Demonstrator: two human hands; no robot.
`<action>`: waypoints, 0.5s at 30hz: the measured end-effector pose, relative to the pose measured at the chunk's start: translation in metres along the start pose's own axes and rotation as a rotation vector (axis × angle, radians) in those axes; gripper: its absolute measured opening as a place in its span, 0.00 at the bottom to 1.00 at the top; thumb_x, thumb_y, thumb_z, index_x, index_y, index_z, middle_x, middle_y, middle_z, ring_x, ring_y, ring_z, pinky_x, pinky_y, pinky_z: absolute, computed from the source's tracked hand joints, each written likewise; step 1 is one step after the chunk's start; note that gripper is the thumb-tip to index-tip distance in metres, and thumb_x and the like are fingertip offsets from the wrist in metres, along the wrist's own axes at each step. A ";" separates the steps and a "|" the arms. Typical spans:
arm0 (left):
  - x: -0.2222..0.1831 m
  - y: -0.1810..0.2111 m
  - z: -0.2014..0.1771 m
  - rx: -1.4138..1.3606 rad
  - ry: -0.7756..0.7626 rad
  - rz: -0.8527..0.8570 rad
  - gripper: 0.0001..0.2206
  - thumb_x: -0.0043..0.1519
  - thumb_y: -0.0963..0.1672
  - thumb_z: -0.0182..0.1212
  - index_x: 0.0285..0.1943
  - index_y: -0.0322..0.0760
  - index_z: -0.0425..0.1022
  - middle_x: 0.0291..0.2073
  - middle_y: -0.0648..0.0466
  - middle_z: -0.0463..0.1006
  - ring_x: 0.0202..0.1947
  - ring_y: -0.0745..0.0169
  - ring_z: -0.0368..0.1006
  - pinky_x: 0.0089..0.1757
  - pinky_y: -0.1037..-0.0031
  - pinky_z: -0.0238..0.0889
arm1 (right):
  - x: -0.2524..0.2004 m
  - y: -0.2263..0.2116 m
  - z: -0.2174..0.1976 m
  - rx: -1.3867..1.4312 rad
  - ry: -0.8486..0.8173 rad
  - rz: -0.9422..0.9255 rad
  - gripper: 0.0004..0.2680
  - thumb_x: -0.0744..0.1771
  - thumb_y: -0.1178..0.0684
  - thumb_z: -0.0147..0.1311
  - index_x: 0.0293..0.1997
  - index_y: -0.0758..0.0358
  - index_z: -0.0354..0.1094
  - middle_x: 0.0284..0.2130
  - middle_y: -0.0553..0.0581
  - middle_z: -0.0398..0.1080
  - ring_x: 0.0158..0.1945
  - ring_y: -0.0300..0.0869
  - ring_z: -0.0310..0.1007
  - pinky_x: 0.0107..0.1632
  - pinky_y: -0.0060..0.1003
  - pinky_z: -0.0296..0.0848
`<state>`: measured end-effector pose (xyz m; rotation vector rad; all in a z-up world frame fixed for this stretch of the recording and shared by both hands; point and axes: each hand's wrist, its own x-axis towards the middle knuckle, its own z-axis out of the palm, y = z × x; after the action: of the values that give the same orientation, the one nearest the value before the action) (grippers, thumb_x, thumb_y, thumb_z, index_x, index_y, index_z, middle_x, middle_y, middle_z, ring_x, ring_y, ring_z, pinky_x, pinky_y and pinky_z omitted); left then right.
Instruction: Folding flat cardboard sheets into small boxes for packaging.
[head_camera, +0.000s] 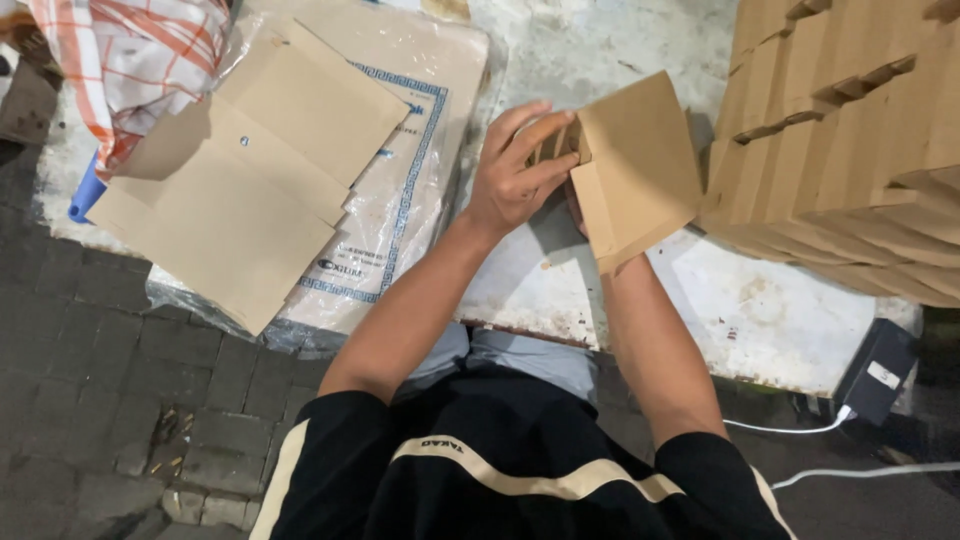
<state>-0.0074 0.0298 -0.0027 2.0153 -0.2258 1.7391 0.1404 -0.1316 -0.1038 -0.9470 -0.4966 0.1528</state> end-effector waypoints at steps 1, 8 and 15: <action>-0.003 -0.001 -0.003 0.002 -0.005 -0.009 0.06 0.63 0.44 0.62 0.36 0.39 0.82 0.54 0.47 0.76 0.56 0.40 0.67 0.54 0.54 0.60 | -0.005 0.000 -0.002 -0.041 0.018 -0.013 0.11 0.68 0.53 0.53 0.55 0.62 0.64 0.54 0.60 0.68 0.57 0.54 0.67 0.62 0.51 0.66; 0.010 0.003 -0.020 -0.078 -0.135 -0.285 0.16 0.57 0.31 0.57 0.53 0.30 0.72 0.56 0.41 0.71 0.57 0.38 0.70 0.59 0.54 0.69 | 0.010 -0.011 0.007 -0.297 0.096 -0.192 0.11 0.69 0.56 0.54 0.55 0.65 0.63 0.51 0.62 0.68 0.55 0.50 0.68 0.60 0.46 0.68; 0.002 -0.030 -0.035 -0.136 -0.210 -1.236 0.16 0.58 0.38 0.49 0.48 0.44 0.82 0.51 0.54 0.81 0.57 0.58 0.74 0.59 0.69 0.63 | 0.019 -0.074 0.052 -0.644 -0.038 -0.285 0.12 0.70 0.52 0.48 0.59 0.61 0.59 0.55 0.53 0.63 0.53 0.43 0.62 0.57 0.36 0.63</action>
<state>-0.0256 0.0725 -0.0045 1.5981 0.6846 0.6961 0.1263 -0.1300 -0.0123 -1.4867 -0.7302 -0.2657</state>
